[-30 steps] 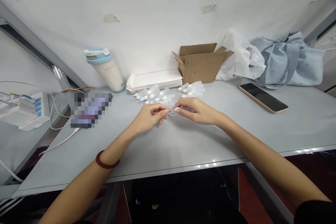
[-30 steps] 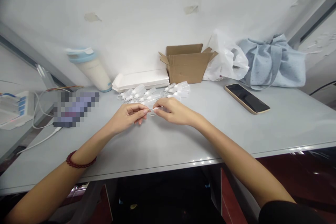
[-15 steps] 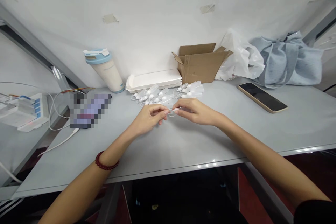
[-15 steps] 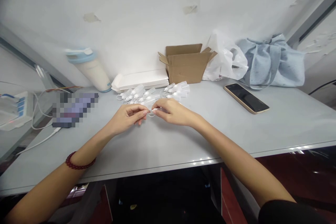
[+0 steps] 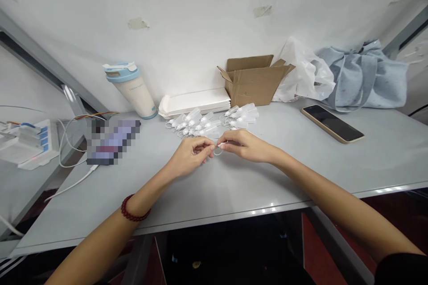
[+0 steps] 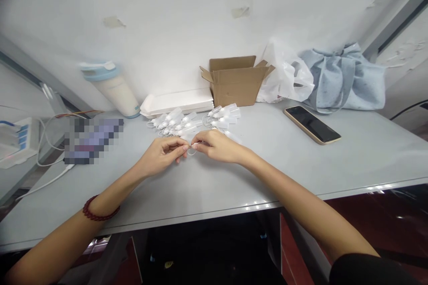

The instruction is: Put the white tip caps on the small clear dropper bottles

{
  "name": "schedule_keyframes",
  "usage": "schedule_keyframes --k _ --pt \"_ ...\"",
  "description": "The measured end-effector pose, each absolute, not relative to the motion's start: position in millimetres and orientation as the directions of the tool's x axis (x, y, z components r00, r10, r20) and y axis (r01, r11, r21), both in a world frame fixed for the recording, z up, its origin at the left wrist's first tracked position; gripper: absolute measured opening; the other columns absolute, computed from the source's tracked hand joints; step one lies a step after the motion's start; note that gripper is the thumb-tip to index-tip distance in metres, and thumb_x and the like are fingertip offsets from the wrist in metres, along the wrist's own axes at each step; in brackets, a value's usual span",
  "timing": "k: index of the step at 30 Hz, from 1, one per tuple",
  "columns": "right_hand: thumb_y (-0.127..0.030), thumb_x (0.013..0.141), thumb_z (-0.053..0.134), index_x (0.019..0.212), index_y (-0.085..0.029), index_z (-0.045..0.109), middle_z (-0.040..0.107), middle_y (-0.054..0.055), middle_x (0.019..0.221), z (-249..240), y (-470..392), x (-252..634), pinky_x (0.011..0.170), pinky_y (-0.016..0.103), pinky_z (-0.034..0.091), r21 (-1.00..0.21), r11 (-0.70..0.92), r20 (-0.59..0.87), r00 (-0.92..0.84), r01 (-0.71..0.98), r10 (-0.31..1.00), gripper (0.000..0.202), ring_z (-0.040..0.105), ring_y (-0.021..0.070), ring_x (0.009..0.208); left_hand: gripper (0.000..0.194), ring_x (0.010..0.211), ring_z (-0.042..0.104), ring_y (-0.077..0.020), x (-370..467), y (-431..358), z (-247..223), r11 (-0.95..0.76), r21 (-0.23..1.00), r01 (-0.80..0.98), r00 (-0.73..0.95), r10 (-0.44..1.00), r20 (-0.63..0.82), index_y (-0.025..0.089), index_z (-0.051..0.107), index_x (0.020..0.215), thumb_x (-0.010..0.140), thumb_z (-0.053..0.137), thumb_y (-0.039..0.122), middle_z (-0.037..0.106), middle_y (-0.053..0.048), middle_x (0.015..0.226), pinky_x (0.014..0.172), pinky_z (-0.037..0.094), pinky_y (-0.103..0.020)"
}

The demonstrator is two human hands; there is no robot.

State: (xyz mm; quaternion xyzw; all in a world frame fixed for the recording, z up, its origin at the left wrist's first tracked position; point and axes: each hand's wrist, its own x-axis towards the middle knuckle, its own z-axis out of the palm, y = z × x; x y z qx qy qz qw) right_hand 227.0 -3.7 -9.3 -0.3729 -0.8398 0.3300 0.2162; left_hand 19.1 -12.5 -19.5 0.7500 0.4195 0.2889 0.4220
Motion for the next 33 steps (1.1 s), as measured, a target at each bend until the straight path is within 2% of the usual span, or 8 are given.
schedule_keyframes --k 6,10,14,18,33 --pt "-0.022 0.092 0.05 0.096 -0.012 0.071 0.07 0.007 0.086 -6 -6 228 0.07 0.029 0.043 -0.781 0.424 0.05 -0.632 0.458 0.774 0.024 0.059 0.0158 0.076 0.021 0.053 0.055 -0.0093 20 -15 -19 -0.266 0.893 0.364 0.49 0.87 0.059 0.016 0.066 0.077 0.087 0.057 0.032 0.065 -0.001 0.069 0.054 0.047 -0.022" --pt "-0.024 0.092 0.05 0.094 -0.012 0.07 0.068 0.006 0.081 -6 -4 228 0.068 0.027 0.042 -0.808 0.397 0.036 -0.637 0.434 0.77 0.024 0.057 0.014 0.072 0.021 0.053 0.055 -0.009 20 -16 -17 -0.275 0.894 0.353 0.493 0.867 0.073 0.015 0.067 0.077 0.087 0.058 0.032 0.065 -0.001 0.068 0.054 0.047 -0.021" --pt "-0.037 0.09 0.055 0.094 -0.012 0.069 0.062 0.002 0.073 0 -2 234 0.06 0.024 0.038 -0.871 0.357 0.065 -0.641 0.338 0.764 0.029 0.05 0.0105 0.064 0.02 0.052 0.055 -0.0089 18 -16 -12 -0.326 0.888 0.325 0.451 0.878 0.157 0.016 0.068 0.077 0.086 0.06 0.03 0.065 0.0 0.067 0.053 0.047 -0.021" --pt "-0.044 0.089 0.056 0.087 -0.012 0.067 0.059 0.0 0.068 5 2 242 0.054 0.024 0.033 -0.867 0.35 0.093 -0.575 0.355 0.813 0.033 0.041 0.008 0.055 0.018 0.05 0.053 -0.0082 12 -11 -8 -0.343 0.887 0.309 0.361 0.905 0.224 0.016 0.068 0.075 0.085 0.062 0.029 0.063 0.001 0.065 0.052 0.045 -0.021" --pt "-0.032 0.09 0.051 0.085 -0.012 0.067 0.049 -0.002 0.062 -7 5 240 0.057 0.025 0.032 -0.791 0.451 0.172 -0.557 0.414 0.812 0.026 0.037 0.0094 0.056 0.019 0.048 0.053 -0.0085 15 -13 -14 -0.288 0.904 0.317 0.372 0.914 0.161 0.015 0.066 0.071 0.082 0.061 0.029 0.063 0.0 0.063 0.048 0.043 -0.021"
